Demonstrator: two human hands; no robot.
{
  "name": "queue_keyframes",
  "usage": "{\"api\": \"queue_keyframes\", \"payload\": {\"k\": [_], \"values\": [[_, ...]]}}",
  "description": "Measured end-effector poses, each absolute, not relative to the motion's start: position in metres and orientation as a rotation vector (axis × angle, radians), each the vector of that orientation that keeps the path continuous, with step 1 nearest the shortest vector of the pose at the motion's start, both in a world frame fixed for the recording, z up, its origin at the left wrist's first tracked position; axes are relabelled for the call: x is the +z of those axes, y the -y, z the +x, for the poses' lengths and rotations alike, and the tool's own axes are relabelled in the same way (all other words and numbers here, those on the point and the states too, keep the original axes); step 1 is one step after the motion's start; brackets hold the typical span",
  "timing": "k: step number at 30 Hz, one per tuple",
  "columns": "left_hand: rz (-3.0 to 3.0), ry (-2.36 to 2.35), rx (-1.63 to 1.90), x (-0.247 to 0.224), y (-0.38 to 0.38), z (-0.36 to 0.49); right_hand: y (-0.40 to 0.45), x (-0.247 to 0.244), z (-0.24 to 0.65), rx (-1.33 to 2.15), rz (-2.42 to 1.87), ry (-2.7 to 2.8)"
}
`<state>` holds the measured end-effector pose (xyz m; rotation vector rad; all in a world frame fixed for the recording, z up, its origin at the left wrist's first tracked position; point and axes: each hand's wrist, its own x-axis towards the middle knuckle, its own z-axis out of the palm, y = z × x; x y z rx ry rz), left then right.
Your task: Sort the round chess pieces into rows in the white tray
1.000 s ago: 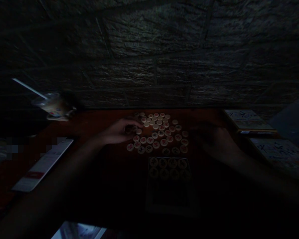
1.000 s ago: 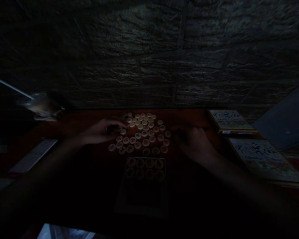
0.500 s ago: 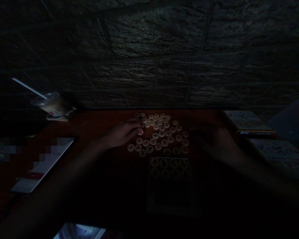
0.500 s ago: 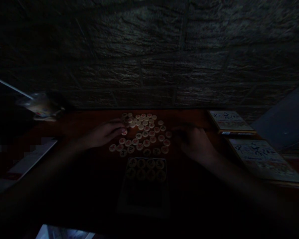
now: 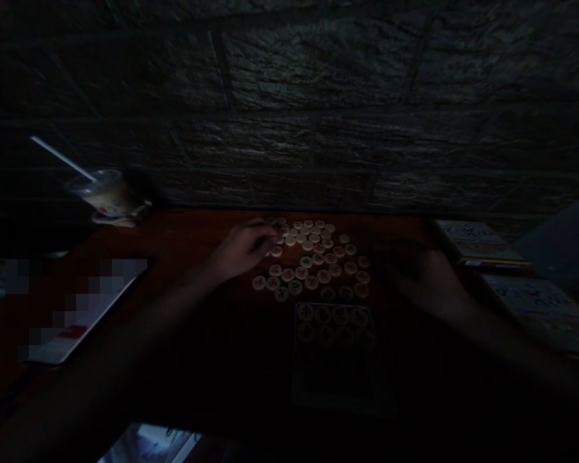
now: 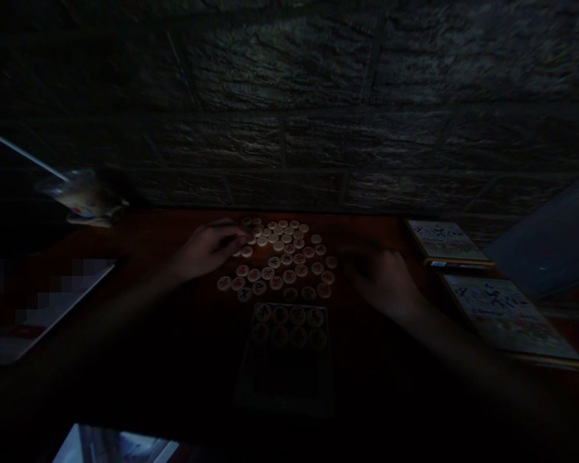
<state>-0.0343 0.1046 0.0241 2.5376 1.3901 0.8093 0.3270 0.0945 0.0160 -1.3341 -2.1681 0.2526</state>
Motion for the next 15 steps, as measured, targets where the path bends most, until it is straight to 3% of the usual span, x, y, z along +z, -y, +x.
{"api": "queue_keyframes", "payload": {"k": [15], "values": [[2.636, -1.305, 0.778, 0.006, -0.113, 0.001, -0.140, 0.042, 0.266, 0.354, -1.440, 2.456]]}}
